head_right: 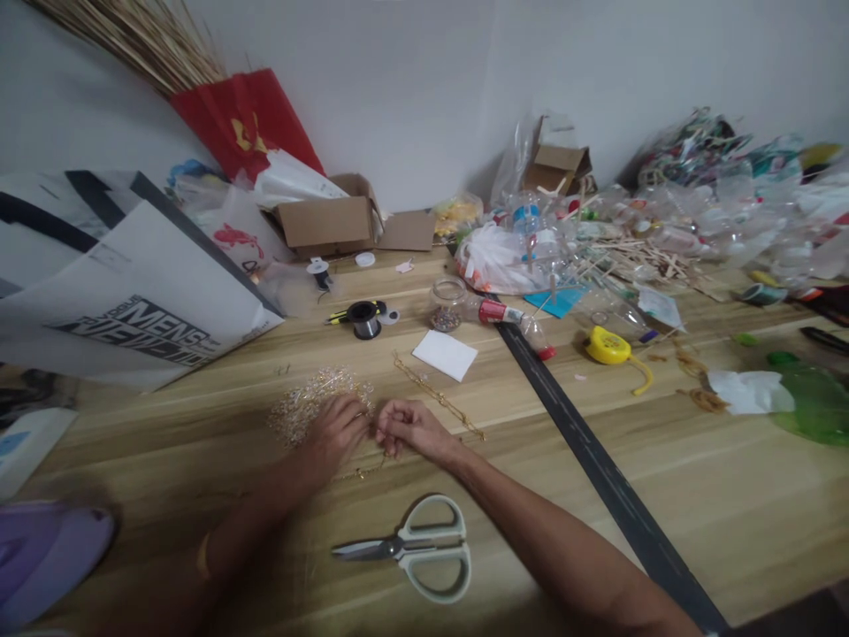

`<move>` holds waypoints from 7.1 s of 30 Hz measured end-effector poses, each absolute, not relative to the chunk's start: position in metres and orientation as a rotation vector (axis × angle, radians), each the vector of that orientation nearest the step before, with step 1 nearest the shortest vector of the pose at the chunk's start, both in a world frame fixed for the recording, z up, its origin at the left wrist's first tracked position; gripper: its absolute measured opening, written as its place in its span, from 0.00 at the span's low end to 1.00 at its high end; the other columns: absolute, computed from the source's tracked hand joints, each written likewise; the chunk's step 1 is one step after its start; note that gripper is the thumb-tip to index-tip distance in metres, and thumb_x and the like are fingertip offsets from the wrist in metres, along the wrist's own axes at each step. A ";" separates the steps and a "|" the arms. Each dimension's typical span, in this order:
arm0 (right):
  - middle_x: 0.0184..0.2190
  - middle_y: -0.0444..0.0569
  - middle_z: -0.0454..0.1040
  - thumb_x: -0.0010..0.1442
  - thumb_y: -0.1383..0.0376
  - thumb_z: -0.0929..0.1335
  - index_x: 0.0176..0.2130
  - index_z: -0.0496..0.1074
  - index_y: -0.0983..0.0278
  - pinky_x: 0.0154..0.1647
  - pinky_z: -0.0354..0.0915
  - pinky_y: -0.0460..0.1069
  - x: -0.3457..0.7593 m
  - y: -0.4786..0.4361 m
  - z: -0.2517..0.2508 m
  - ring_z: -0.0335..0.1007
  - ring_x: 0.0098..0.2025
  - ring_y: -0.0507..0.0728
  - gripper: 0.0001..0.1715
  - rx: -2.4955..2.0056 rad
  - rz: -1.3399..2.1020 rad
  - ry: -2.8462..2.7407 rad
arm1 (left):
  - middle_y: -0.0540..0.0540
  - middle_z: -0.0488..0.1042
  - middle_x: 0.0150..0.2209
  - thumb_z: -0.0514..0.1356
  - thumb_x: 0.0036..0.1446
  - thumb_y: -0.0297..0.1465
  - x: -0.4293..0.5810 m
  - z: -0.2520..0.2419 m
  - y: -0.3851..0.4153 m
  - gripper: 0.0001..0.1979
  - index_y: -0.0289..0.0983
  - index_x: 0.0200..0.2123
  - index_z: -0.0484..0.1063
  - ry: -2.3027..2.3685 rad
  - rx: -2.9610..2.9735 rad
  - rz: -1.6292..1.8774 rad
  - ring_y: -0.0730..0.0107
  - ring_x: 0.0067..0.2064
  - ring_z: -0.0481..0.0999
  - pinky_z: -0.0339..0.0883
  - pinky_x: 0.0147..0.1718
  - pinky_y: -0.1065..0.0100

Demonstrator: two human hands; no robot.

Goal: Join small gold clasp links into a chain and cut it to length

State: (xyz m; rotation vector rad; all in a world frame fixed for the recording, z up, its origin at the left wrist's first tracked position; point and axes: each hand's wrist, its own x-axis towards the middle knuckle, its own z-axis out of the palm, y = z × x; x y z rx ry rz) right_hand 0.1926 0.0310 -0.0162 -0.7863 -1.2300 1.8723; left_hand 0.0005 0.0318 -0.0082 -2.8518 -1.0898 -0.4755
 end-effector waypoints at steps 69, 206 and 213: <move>0.23 0.45 0.73 0.52 0.56 0.71 0.29 0.65 0.67 0.19 0.63 0.41 0.193 0.029 -0.013 0.65 0.18 0.45 0.18 -0.810 1.919 -1.237 | 0.46 0.73 0.32 0.54 0.57 0.24 -0.039 -0.008 0.048 0.06 0.37 0.32 0.70 -1.343 -2.844 -0.952 0.66 0.38 0.69 0.64 0.40 0.64; 0.25 0.45 0.73 0.54 0.56 0.70 0.30 0.66 0.67 0.19 0.65 0.41 0.195 0.028 -0.019 0.65 0.19 0.46 0.16 -0.830 1.903 -1.292 | 0.53 0.69 0.22 0.61 0.47 0.36 -0.068 0.007 0.056 0.11 0.36 0.33 0.69 -2.492 -2.451 -1.738 0.75 0.24 0.68 0.60 0.23 0.75; 0.25 0.45 0.72 0.55 0.56 0.69 0.30 0.66 0.67 0.19 0.63 0.41 0.195 0.027 -0.015 0.65 0.19 0.46 0.16 -0.846 1.878 -1.326 | 0.52 0.69 0.20 0.63 0.43 0.37 -0.080 0.012 0.062 0.11 0.34 0.24 0.71 -2.547 -2.328 -1.670 0.76 0.23 0.66 0.57 0.23 0.75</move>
